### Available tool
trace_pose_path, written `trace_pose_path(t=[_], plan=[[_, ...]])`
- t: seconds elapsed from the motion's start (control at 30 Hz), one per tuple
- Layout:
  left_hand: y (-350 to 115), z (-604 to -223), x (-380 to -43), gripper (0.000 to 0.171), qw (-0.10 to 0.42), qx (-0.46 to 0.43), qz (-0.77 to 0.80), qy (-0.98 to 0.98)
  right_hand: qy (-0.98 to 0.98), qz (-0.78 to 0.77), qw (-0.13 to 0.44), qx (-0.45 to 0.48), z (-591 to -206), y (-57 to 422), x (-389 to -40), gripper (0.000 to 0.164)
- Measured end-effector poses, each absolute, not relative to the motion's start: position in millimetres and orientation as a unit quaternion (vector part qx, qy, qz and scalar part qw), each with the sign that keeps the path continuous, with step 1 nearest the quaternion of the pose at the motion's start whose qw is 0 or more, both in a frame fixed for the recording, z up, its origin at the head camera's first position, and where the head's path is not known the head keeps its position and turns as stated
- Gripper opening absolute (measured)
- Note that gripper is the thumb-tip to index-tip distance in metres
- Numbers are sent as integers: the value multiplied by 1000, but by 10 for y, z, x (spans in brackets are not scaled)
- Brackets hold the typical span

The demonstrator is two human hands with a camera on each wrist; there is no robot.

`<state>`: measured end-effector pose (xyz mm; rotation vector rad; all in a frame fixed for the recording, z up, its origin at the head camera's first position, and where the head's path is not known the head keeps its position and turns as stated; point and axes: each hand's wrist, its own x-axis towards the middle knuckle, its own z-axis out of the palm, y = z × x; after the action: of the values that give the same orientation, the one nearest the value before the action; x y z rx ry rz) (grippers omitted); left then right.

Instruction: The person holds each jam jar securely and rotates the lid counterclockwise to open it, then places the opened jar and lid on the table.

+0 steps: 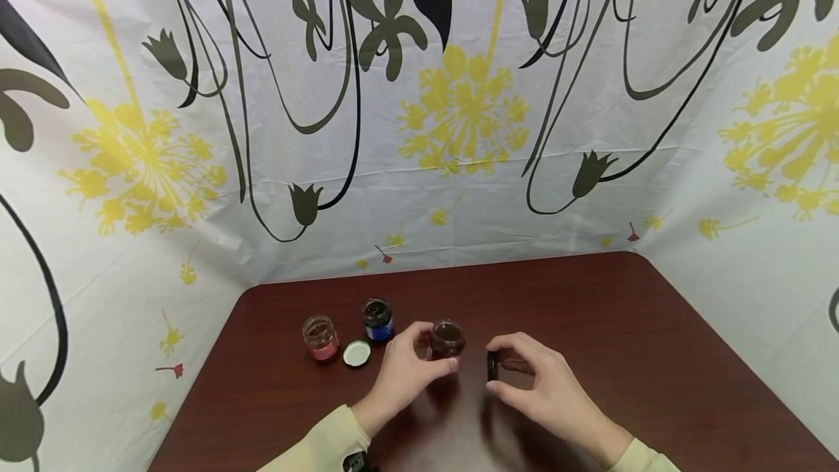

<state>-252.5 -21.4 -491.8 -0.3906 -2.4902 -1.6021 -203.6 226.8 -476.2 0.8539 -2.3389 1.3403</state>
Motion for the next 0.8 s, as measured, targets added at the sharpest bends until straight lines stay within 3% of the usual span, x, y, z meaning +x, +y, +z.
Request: trace_pose_path(t=[0.47,0.8], plan=[[-214,-4965,-2701,53,72,-125,-565,-812,-826,466,135,288,-4784,2288,-2000,47],[-219,-4971,-2861,49,96,-103,-550,-823,-841,452,98,279,-4827,2319,-2000,43]])
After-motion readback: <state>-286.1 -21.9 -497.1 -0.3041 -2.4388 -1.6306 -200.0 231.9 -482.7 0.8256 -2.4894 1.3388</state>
